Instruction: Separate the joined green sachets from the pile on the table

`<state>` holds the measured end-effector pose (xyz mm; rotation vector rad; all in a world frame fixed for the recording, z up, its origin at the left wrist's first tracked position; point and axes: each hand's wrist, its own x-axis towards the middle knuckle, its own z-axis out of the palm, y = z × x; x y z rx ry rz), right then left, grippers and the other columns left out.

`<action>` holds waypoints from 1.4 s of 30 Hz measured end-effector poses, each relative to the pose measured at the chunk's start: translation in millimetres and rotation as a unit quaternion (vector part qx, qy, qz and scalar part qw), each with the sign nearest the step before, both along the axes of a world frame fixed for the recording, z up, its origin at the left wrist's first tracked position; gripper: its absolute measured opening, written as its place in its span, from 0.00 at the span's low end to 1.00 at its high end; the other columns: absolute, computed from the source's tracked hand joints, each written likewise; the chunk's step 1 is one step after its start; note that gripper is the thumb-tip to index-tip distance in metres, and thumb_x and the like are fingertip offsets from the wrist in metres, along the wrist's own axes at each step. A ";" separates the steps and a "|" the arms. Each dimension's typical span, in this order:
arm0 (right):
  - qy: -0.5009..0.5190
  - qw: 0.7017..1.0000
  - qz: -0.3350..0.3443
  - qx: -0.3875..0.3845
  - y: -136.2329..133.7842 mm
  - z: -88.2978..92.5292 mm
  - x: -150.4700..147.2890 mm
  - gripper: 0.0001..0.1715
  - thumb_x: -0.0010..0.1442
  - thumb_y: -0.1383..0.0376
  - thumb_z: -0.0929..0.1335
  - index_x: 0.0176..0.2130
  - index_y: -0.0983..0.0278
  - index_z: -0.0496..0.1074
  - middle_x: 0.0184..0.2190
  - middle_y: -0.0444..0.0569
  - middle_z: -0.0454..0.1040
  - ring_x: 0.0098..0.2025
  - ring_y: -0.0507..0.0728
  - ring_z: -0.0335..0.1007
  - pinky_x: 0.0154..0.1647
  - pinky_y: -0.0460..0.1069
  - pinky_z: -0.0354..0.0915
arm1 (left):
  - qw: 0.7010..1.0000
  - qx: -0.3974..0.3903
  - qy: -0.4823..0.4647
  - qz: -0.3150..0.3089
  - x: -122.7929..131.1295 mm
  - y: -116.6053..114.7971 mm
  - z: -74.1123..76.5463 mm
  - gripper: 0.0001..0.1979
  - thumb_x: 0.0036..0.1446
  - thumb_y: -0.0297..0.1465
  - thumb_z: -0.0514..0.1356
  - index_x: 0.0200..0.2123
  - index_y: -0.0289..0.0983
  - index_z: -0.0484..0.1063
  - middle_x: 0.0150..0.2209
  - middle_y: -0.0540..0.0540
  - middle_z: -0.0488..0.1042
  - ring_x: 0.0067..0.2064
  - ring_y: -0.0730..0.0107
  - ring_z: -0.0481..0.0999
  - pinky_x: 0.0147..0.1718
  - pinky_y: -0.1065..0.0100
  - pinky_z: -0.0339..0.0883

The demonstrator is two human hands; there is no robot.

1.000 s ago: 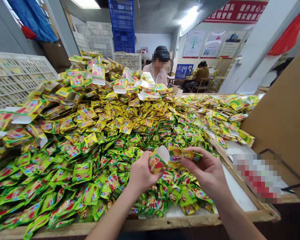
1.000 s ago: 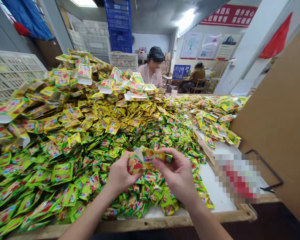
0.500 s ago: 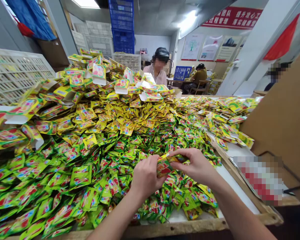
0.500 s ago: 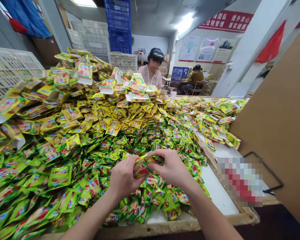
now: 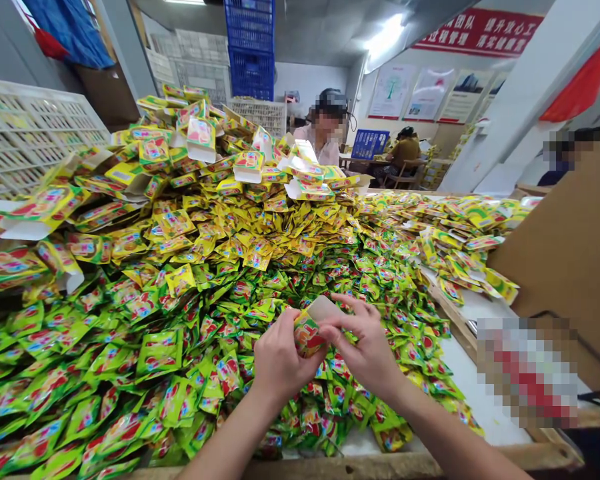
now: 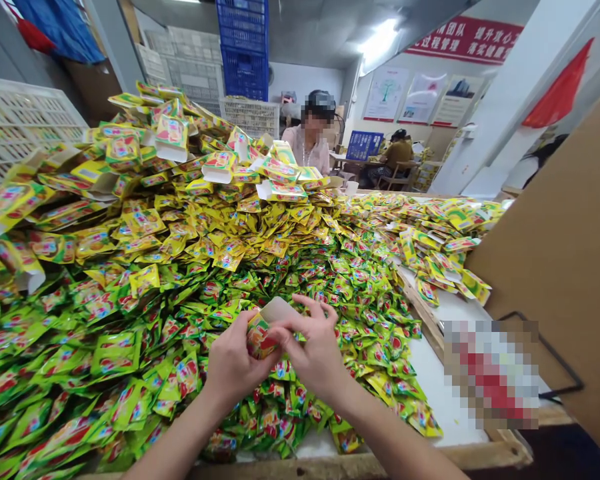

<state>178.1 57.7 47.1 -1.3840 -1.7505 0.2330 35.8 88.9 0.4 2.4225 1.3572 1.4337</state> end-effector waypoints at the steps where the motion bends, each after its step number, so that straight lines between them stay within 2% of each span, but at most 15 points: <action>1: -0.024 0.998 0.037 -0.033 -1.2 -1.9 -0.8 0.06 0.54 0.58 0.70 0.28 0.56 0.76 0.33 0.47 0.78 0.50 0.65 0.67 0.55 0.68 0.50 | 1.000 0.008 0.012 -0.003 -0.4 0.0 -2.7 0.18 0.52 0.43 0.58 0.41 0.38 0.63 0.32 0.44 0.76 0.31 0.60 0.78 0.27 0.66 0.69; 5: -0.033 0.993 0.051 -0.106 -1.5 -5.7 0.6 0.15 0.52 0.55 0.71 0.21 0.60 0.73 0.25 0.44 0.74 0.39 0.61 0.70 0.55 0.68 0.51 | 0.998 -0.013 0.029 -0.048 0.6 0.4 -4.6 0.16 0.50 0.38 0.59 0.41 0.37 0.65 0.31 0.43 0.76 0.31 0.59 0.77 0.29 0.63 0.70; 8: 0.113 0.984 0.020 -0.137 2.1 -5.4 7.3 0.15 0.54 0.54 0.69 0.25 0.62 0.76 0.27 0.48 0.76 0.34 0.60 0.71 0.48 0.63 0.63 | 0.993 -0.085 -0.038 -0.079 -0.2 1.1 3.3 0.25 0.50 0.40 0.62 0.49 0.37 0.62 0.43 0.40 0.74 0.41 0.58 0.75 0.41 0.58 0.69; 12: 0.293 0.938 0.046 -0.178 2.5 -9.0 9.8 0.18 0.54 0.53 0.70 0.35 0.65 0.77 0.33 0.51 0.80 0.36 0.60 0.75 0.42 0.55 0.70 | 0.926 -0.280 -0.191 -0.165 -0.6 -0.8 9.1 0.23 0.60 0.41 0.53 0.54 0.39 0.55 0.43 0.42 0.74 0.39 0.65 0.76 0.38 0.62 0.70; 16: 0.323 0.940 0.010 -0.106 -7.4 -25.3 3.9 0.17 0.51 0.55 0.72 0.38 0.64 0.75 0.35 0.51 0.79 0.37 0.59 0.75 0.40 0.52 0.71 | 0.878 -0.334 -0.268 -0.212 3.4 -8.4 5.3 0.15 0.61 0.40 0.52 0.48 0.40 0.57 0.36 0.46 0.75 0.34 0.68 0.77 0.33 0.65 0.70; 19: 0.358 0.931 -0.067 -0.032 -17.1 -37.3 13.5 0.38 0.44 0.59 0.76 0.53 0.58 0.65 0.44 0.51 0.75 0.38 0.57 0.75 0.38 0.51 0.73 | 0.886 -0.320 -0.244 -0.233 3.3 -14.5 5.3 0.14 0.60 0.38 0.52 0.47 0.40 0.58 0.38 0.46 0.75 0.36 0.67 0.77 0.34 0.66 0.69; 21: 0.354 0.923 -0.013 -0.150 -20.8 -38.2 31.6 0.44 0.43 0.59 0.77 0.57 0.58 0.61 0.43 0.51 0.75 0.35 0.57 0.76 0.35 0.51 0.73 | 0.896 -0.317 -0.176 -0.257 1.0 -16.6 7.2 0.15 0.60 0.37 0.53 0.48 0.40 0.60 0.36 0.46 0.75 0.36 0.66 0.76 0.34 0.66 0.68; 23: 0.301 0.896 0.070 -0.319 -19.7 -29.6 57.6 0.36 0.44 0.58 0.76 0.51 0.61 0.68 0.36 0.49 0.78 0.30 0.56 0.76 0.28 0.49 0.72 | 0.902 -0.313 -0.099 -0.280 -1.9 -16.1 9.3 0.19 0.58 0.38 0.54 0.51 0.39 0.60 0.32 0.48 0.75 0.31 0.67 0.75 0.29 0.68 0.67; 25: 0.246 0.903 0.048 -0.350 -12.6 -10.5 88.6 0.27 0.42 0.59 0.77 0.43 0.64 0.73 0.31 0.49 0.78 0.27 0.55 0.74 0.22 0.46 0.69 | 0.915 -0.293 -0.081 -0.265 -4.7 -12.9 10.9 0.22 0.58 0.38 0.55 0.54 0.39 0.58 0.28 0.51 0.73 0.24 0.71 0.71 0.24 0.70 0.64; 28: 0.252 0.947 -0.170 -0.104 4.6 30.1 135.0 0.23 0.42 0.61 0.77 0.40 0.62 0.74 0.33 0.50 0.78 0.29 0.56 0.74 0.21 0.45 0.65 | 0.947 -0.227 -0.170 -0.149 -9.5 -4.8 12.8 0.18 0.60 0.36 0.53 0.52 0.39 0.59 0.29 0.51 0.72 0.24 0.75 0.69 0.24 0.72 0.64; 30: 0.303 0.900 -0.291 0.113 14.4 53.2 156.5 0.25 0.48 0.60 0.74 0.46 0.59 0.70 0.41 0.49 0.77 0.40 0.57 0.73 0.30 0.45 0.66 | 0.958 -0.177 -0.218 -0.064 -13.3 1.2 14.0 0.14 0.60 0.35 0.53 0.48 0.38 0.61 0.30 0.50 0.71 0.27 0.74 0.71 0.28 0.71 0.66; 32: 0.312 0.865 -0.328 0.215 19.1 63.6 162.4 0.26 0.51 0.59 0.72 0.49 0.57 0.66 0.47 0.48 0.74 0.47 0.56 0.70 0.40 0.45 0.65 | 0.966 -0.140 -0.218 -0.015 -16.7 6.0 14.8 0.11 0.60 0.34 0.54 0.45 0.38 0.64 0.31 0.49 0.71 0.31 0.72 0.72 0.32 0.69 0.67; 35: 0.249 0.918 -0.256 0.174 17.4 49.4 137.1 0.18 0.54 0.61 0.71 0.45 0.61 0.70 0.44 0.50 0.75 0.44 0.55 0.72 0.43 0.48 0.65 | 0.979 -0.110 -0.174 -0.005 -18.6 9.4 15.1 0.08 0.59 0.32 0.54 0.41 0.37 0.67 0.33 0.48 0.72 0.34 0.70 0.72 0.35 0.68 0.67; 38: 0.135 0.989 -0.061 -0.002 13.4 15.1 86.9 0.08 0.55 0.61 0.69 0.35 0.63 0.75 0.32 0.50 0.78 0.33 0.55 0.74 0.36 0.51 0.68 | 0.985 -0.085 -0.151 -0.016 -18.2 9.8 14.6 0.06 0.59 0.30 0.54 0.38 0.37 0.69 0.33 0.48 0.72 0.34 0.71 0.72 0.34 0.69 0.67; 42: -0.064 0.981 0.125 -0.136 14.9 -21.7 30.0 0.09 0.58 0.69 0.65 0.37 0.62 0.76 0.34 0.49 0.78 0.38 0.56 0.73 0.41 0.53 0.68 | 0.984 -0.058 -0.167 0.001 -19.7 11.8 14.2 0.05 0.59 0.30 0.55 0.36 0.37 0.70 0.32 0.50 0.72 0.30 0.73 0.71 0.31 0.71 0.67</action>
